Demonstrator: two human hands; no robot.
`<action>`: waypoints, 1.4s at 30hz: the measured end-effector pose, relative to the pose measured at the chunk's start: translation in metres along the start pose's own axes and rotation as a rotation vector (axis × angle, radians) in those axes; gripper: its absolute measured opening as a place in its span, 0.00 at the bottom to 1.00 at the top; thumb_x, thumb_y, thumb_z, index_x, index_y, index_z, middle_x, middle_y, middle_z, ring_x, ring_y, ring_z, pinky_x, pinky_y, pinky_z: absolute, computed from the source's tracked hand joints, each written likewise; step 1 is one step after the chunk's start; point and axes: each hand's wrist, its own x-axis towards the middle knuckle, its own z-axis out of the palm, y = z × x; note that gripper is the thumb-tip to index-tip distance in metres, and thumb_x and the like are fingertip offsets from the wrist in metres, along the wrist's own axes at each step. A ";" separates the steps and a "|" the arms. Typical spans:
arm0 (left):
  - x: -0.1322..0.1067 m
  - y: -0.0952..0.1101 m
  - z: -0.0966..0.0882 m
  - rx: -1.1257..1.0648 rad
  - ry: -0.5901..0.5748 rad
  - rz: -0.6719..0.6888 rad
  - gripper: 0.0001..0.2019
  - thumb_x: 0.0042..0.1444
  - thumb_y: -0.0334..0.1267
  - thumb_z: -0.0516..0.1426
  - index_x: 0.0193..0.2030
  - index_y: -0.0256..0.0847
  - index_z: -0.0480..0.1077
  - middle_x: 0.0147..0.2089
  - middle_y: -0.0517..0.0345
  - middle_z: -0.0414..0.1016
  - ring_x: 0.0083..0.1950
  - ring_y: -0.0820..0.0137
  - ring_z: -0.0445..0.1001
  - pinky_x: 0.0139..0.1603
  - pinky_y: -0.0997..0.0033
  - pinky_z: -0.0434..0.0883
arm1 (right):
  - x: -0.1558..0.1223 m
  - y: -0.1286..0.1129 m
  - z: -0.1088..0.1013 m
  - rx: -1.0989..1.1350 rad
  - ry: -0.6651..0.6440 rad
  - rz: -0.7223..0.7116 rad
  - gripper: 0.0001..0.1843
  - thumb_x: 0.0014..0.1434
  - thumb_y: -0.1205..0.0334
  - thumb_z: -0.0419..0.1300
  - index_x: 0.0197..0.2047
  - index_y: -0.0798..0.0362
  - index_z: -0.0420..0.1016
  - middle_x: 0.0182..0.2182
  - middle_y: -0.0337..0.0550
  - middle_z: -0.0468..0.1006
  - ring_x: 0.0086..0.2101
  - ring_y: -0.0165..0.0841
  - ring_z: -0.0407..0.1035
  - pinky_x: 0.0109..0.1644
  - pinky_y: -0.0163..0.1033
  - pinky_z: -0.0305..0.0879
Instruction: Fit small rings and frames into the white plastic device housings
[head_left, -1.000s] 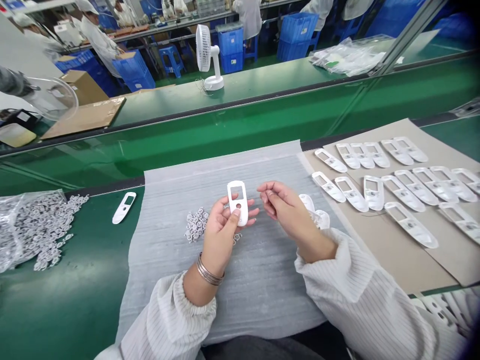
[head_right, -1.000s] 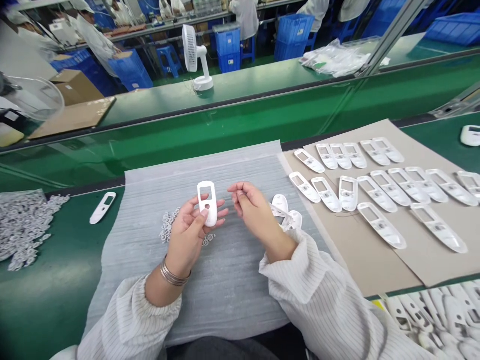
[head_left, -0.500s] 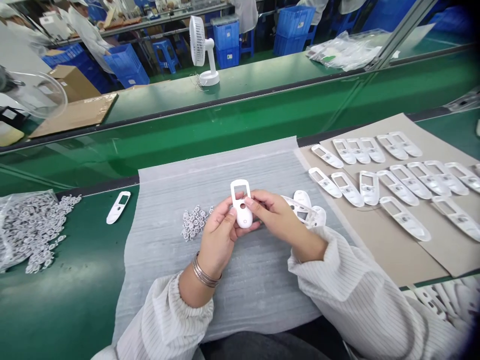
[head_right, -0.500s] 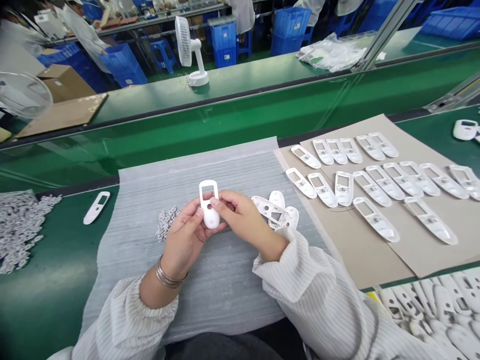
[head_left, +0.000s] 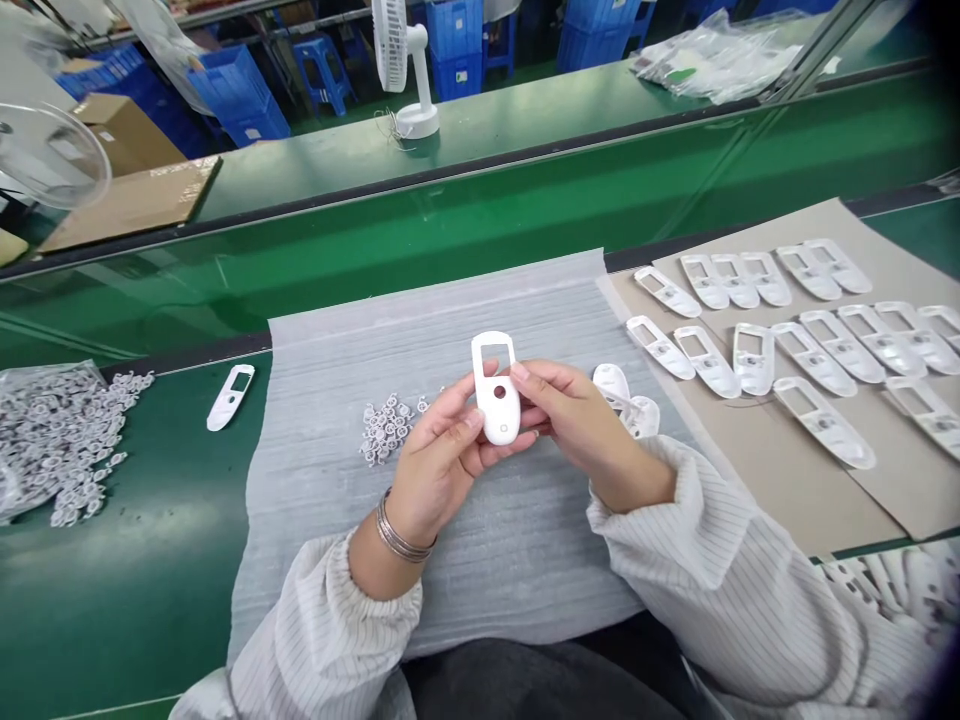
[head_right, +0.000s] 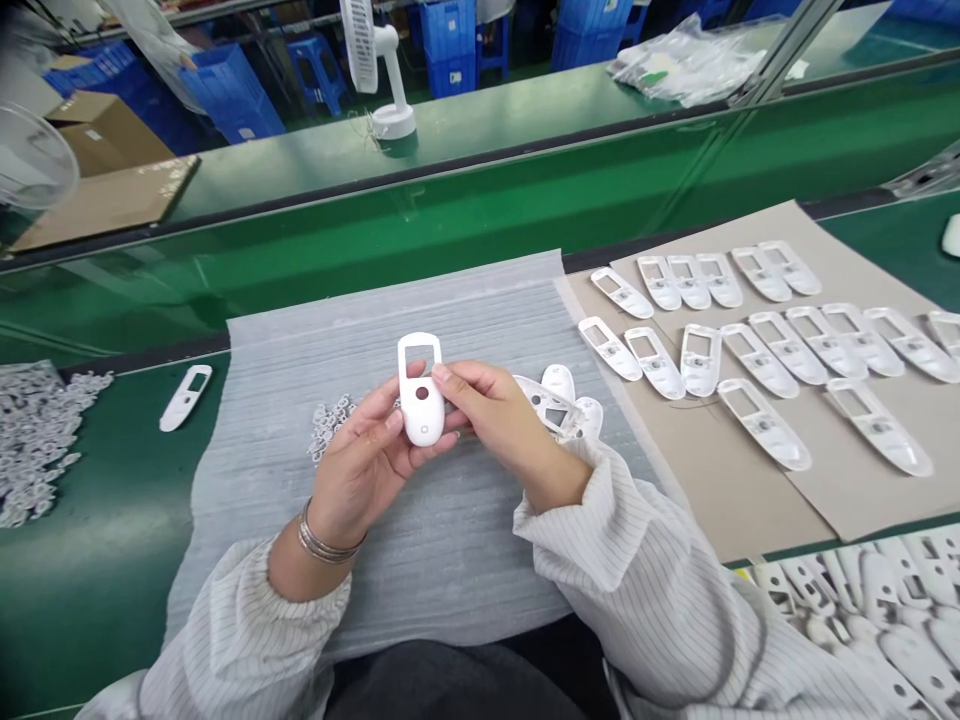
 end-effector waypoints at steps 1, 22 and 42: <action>0.000 0.000 0.000 0.002 0.008 -0.001 0.18 0.65 0.34 0.57 0.62 0.44 0.70 0.56 0.51 0.77 0.53 0.61 0.80 0.51 0.69 0.81 | 0.000 0.000 0.000 -0.010 0.000 -0.015 0.24 0.56 0.38 0.68 0.36 0.53 0.80 0.27 0.38 0.74 0.25 0.26 0.69 0.27 0.28 0.67; -0.002 0.006 0.002 -0.169 -0.059 -0.028 0.20 0.68 0.32 0.51 0.65 0.48 0.66 0.58 0.49 0.76 0.52 0.67 0.81 0.52 0.72 0.80 | 0.009 0.007 -0.007 -0.015 0.167 -0.272 0.18 0.64 0.59 0.59 0.57 0.49 0.67 0.51 0.46 0.76 0.35 0.29 0.75 0.38 0.37 0.75; -0.003 0.007 0.003 -0.140 -0.045 -0.025 0.22 0.67 0.33 0.53 0.67 0.50 0.63 0.57 0.51 0.77 0.51 0.68 0.81 0.53 0.71 0.79 | 0.000 -0.004 -0.001 -0.016 0.235 -0.256 0.23 0.67 0.43 0.59 0.52 0.53 0.73 0.43 0.47 0.80 0.25 0.27 0.71 0.25 0.32 0.67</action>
